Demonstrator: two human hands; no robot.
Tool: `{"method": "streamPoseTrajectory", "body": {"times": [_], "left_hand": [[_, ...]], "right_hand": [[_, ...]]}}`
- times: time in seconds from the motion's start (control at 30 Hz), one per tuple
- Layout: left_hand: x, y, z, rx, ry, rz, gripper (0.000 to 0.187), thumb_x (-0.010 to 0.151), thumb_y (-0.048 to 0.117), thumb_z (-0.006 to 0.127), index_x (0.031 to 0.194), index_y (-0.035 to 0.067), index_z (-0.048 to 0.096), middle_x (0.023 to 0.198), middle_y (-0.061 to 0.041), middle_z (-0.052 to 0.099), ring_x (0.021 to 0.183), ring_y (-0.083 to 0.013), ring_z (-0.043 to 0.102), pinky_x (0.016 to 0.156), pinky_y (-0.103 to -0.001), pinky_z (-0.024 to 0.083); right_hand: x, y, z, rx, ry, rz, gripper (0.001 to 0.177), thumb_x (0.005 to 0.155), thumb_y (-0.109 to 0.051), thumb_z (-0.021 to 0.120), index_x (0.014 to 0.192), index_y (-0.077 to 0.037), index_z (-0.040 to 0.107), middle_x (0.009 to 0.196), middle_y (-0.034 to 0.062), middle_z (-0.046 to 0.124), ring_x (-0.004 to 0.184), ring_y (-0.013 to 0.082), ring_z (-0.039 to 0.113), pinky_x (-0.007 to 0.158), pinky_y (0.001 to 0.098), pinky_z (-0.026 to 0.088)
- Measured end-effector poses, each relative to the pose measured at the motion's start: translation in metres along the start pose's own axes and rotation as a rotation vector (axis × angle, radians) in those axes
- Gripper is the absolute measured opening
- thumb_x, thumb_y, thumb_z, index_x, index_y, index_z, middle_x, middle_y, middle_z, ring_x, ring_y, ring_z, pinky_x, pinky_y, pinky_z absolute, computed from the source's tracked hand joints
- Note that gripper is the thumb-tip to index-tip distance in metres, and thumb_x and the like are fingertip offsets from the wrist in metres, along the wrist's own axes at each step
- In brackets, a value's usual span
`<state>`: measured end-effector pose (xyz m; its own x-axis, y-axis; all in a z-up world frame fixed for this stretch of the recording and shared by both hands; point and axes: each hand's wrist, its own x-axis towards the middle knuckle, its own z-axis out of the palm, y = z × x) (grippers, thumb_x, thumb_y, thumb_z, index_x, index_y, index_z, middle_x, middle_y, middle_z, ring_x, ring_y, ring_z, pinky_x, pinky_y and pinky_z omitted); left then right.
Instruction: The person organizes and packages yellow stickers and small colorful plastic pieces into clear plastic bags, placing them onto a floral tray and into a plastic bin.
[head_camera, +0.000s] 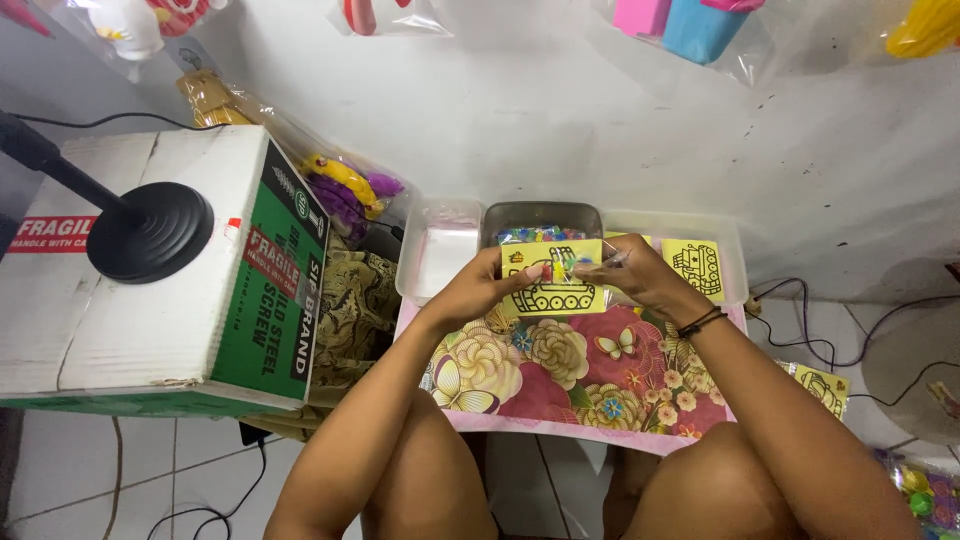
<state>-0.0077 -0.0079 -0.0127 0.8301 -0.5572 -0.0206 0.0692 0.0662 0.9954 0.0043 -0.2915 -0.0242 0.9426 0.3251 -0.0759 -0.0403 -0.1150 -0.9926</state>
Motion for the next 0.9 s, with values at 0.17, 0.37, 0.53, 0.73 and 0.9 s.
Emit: {"method": "streamPoseTrajectory", "body": {"times": [0.17, 0.37, 0.53, 0.73, 0.9], "left_hand": [[0.000, 0.003, 0.002, 0.049, 0.016, 0.010, 0.026, 0.101, 0.015, 0.063, 0.119, -0.003, 0.066, 0.098, -0.023, 0.073, 0.086, -0.0326, 0.072, 0.081, -0.047, 0.059], [0.000, 0.002, -0.005, 0.103, 0.058, -0.007, 0.024, 0.100, 0.018, 0.065, 0.115, -0.001, 0.069, 0.093, -0.020, 0.074, 0.081, -0.0295, 0.074, 0.080, -0.045, 0.060], [-0.004, 0.008, -0.001, 0.104, 0.047, -0.022, 0.021, 0.100, 0.016, 0.065, 0.113, 0.000, 0.069, 0.092, -0.018, 0.074, 0.081, -0.0279, 0.074, 0.082, -0.045, 0.060], [-0.005, 0.015, 0.006, 0.120, -0.032, -0.040, 0.023, 0.101, 0.014, 0.062, 0.117, -0.002, 0.067, 0.099, -0.024, 0.074, 0.085, -0.0322, 0.073, 0.087, -0.048, 0.058], [0.004, -0.007, -0.002, 0.117, 0.005, -0.020, 0.023, 0.101, 0.014, 0.062, 0.116, -0.003, 0.066, 0.098, -0.023, 0.074, 0.084, -0.0319, 0.074, 0.084, -0.046, 0.059]], "right_hand": [[0.000, -0.004, 0.003, -0.041, -0.008, -0.001, 0.016, 0.084, -0.008, 0.082, 0.097, 0.000, 0.079, 0.089, 0.0097, 0.075, 0.084, 0.0137, 0.064, 0.076, 0.0294, 0.054], [-0.004, -0.014, 0.009, -0.046, -0.023, -0.008, 0.019, 0.085, -0.008, 0.082, 0.100, 0.002, 0.078, 0.091, 0.0134, 0.076, 0.081, 0.0169, 0.066, 0.076, 0.0338, 0.055], [-0.017, -0.039, 0.015, -0.058, -0.062, -0.051, 0.020, 0.084, -0.006, 0.081, 0.103, 0.000, 0.079, 0.092, 0.0101, 0.076, 0.084, 0.0152, 0.064, 0.077, 0.0326, 0.055], [-0.012, -0.036, 0.014, -0.150, 0.014, -0.174, 0.010, 0.083, -0.010, 0.084, 0.085, -0.004, 0.076, 0.068, 0.0037, 0.067, 0.064, 0.0091, 0.057, 0.061, 0.0240, 0.048], [-0.017, -0.048, 0.022, -0.183, 0.065, -0.208, 0.015, 0.085, -0.013, 0.085, 0.079, -0.007, 0.073, 0.060, 0.0008, 0.063, 0.058, 0.0048, 0.051, 0.056, 0.0189, 0.041]]}}
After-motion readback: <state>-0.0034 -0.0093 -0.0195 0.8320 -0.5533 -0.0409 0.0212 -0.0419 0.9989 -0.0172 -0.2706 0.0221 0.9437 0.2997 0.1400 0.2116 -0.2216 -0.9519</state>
